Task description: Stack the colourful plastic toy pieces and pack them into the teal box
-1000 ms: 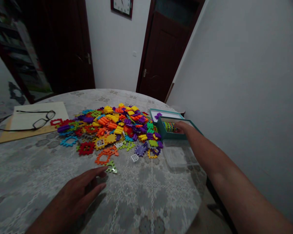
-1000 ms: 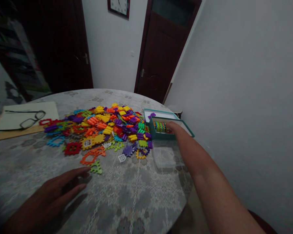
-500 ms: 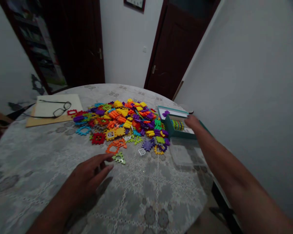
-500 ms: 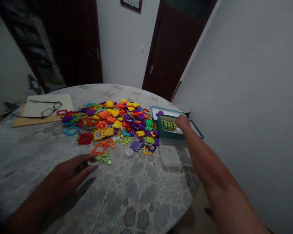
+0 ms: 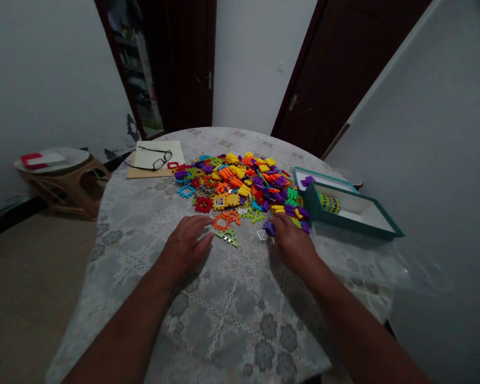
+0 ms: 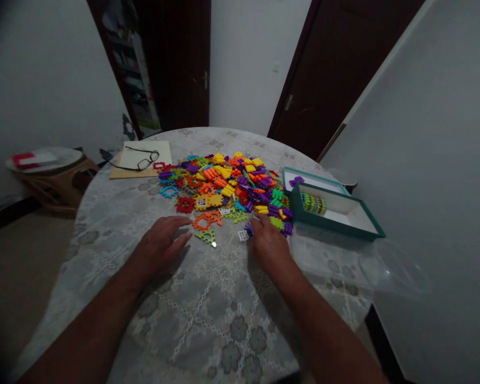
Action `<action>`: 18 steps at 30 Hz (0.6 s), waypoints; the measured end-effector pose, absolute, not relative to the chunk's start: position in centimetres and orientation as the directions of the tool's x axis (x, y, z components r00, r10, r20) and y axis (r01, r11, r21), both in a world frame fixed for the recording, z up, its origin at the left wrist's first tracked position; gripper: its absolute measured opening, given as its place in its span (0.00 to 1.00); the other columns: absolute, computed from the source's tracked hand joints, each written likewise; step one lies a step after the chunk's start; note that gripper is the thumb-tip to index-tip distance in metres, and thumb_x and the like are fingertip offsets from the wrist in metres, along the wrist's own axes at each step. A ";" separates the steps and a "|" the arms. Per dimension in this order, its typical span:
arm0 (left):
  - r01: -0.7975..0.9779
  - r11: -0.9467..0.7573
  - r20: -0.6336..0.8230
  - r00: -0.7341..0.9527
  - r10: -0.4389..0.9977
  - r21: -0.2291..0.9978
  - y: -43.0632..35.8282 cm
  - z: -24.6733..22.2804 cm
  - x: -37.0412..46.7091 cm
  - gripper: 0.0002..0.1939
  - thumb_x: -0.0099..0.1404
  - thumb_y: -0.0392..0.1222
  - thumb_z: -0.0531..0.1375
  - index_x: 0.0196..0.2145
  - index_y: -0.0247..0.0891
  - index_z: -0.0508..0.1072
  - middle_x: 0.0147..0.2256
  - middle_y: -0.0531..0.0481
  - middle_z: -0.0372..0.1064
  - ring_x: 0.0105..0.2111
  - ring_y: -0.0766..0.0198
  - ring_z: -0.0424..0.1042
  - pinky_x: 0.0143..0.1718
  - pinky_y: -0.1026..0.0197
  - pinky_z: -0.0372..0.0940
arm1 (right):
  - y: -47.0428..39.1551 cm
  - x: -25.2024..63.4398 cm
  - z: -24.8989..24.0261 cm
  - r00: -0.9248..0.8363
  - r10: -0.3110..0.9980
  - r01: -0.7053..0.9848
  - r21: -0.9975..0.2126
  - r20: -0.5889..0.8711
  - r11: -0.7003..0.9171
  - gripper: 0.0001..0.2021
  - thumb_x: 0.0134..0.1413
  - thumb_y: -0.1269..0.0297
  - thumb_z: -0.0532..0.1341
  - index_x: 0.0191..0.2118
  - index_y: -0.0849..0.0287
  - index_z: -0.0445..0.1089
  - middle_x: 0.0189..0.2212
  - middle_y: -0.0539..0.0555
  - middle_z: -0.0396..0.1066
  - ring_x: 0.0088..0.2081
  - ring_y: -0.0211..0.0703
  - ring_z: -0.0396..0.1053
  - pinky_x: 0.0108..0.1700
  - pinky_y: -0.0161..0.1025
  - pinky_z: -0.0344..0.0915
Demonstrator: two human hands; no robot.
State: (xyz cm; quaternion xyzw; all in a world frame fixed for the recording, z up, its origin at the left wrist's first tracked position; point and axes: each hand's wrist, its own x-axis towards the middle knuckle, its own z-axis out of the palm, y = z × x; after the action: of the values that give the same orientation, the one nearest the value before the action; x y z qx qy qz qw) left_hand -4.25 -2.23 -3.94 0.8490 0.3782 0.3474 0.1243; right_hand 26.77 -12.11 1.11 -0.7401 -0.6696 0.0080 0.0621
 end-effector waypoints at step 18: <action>0.670 -0.597 0.182 0.585 0.790 0.441 -1.0 -1.5 -2.2 0.23 0.73 0.45 0.64 0.64 0.45 0.78 0.63 0.36 0.79 0.62 0.41 0.77 0.65 0.42 0.71 | -9.5 28.9 -2.3 0.183 0.981 0.974 -0.147 0.057 -0.173 0.21 0.80 0.63 0.53 0.70 0.55 0.73 0.67 0.63 0.73 0.59 0.55 0.78 0.53 0.44 0.75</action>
State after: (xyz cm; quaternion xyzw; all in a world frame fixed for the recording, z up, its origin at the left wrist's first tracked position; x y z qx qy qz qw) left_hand -2.15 -1.02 -1.48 0.8749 0.4173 0.1824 0.1648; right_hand 28.90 -9.45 -2.25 -0.7654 -0.6387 0.0253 0.0748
